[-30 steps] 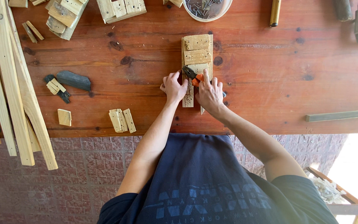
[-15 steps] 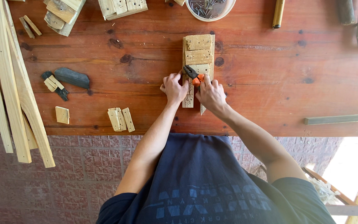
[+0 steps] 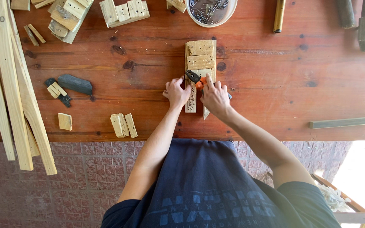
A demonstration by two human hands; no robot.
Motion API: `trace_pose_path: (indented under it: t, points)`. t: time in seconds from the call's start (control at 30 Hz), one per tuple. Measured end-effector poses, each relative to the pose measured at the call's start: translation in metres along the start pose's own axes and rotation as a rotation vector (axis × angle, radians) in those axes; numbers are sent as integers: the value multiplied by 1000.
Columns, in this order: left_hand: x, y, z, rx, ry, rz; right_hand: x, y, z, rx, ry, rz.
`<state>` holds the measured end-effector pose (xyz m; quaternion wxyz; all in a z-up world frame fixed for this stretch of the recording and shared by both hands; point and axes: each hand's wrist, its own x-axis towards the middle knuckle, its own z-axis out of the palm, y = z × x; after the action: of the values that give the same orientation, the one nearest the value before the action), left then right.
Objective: The person uses pliers to pull nails out of small wooden blocks arranged on a workbench. They repeatedly grip each nail with the pliers, extract it, and place the nail into a nearby container, continuing this process across multiple blocks.
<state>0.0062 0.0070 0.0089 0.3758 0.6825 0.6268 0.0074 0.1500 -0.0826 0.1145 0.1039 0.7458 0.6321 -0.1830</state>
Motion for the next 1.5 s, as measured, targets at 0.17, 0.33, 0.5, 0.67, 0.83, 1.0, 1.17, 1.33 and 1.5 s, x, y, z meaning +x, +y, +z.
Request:
trace_pose_path:
  t: [0.17, 0.33, 0.5, 0.67, 0.83, 1.0, 1.17, 1.33, 1.5]
  points:
    - [-5, 5, -8, -3, -9, 9, -5, -23, -3, -85, -47, 54]
    - [-4, 2, -5, -17, -14, 17, 3, -16, 16, -89, -51, 71]
    - [-1, 0, 0, -4, 4, 0, 12, 6, 24, 122, -60, -6]
    - [-4, 7, -8, -31, 11, -15, 13, 30, 15, 491, -48, 21]
    - [-23, 22, -34, -85, 6, 4, 27, 66, 22, 868, -25, 45]
    - [-36, 38, -43, -231, 401, 466, -9, 58, -33, 1259, -182, -32]
    - [-12, 60, -38, -169, 550, 683, -5, 63, 35, 1451, -40, 1]
    - [9, 72, -25, -94, 636, 847, -3, 64, 35, 1536, 39, 27]
    - [11, 100, -38, -310, 405, 774, -2, 65, 19, 1618, 175, 46]
